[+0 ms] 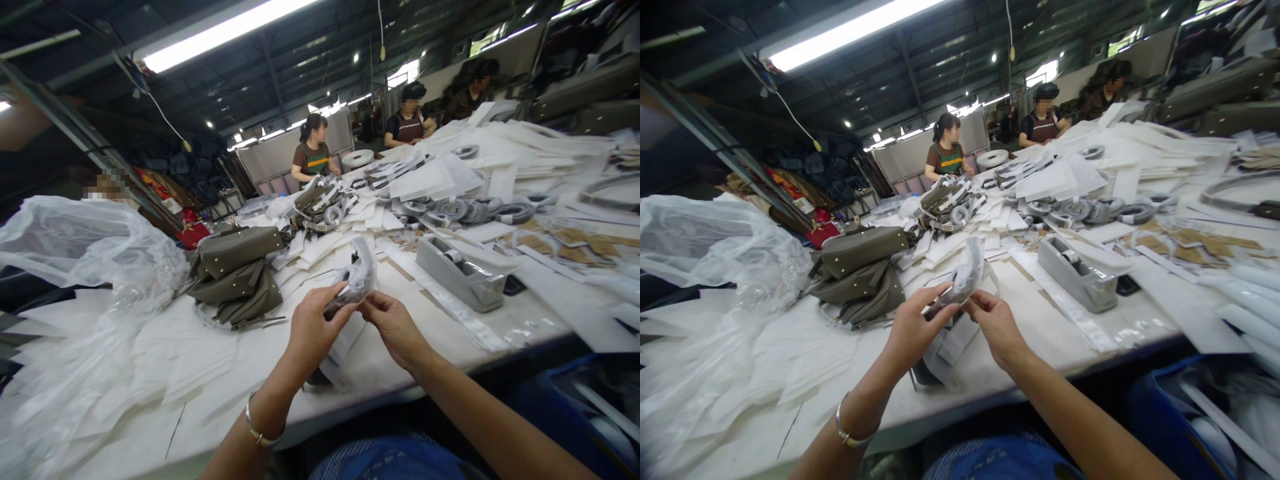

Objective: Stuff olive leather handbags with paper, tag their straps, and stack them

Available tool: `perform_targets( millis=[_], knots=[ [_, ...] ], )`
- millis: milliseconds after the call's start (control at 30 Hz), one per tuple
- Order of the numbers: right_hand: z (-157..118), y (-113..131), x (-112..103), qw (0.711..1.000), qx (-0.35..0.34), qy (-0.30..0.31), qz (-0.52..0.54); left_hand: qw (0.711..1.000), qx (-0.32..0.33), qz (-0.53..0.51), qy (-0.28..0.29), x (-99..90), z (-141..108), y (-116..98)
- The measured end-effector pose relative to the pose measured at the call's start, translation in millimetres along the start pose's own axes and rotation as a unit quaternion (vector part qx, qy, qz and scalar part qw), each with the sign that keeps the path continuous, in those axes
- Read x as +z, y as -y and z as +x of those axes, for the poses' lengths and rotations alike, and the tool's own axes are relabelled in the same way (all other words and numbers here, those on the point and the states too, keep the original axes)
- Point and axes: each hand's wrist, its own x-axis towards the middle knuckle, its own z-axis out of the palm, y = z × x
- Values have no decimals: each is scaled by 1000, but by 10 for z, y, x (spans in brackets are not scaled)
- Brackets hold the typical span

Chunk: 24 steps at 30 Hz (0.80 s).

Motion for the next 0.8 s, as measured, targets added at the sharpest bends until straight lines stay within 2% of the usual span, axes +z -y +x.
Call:
perform_targets(
  millis=[200, 400, 600, 800],
  knots=[
    [13, -67, 76, 996, 16, 28, 77, 997, 2, -74, 8, -21, 13, -4],
    [-33, 33, 17, 994, 46, 42, 92, 995, -11, -96, 31, -52, 20, -5],
    [-139, 205, -53, 993, 38, 89, 73, 998, -1, -60, 9, -32, 12, -14],
    [-171, 191, 97, 990, 22, 54, 126, 996, 37, 68, -51, 174, -100, -85]
  ],
)
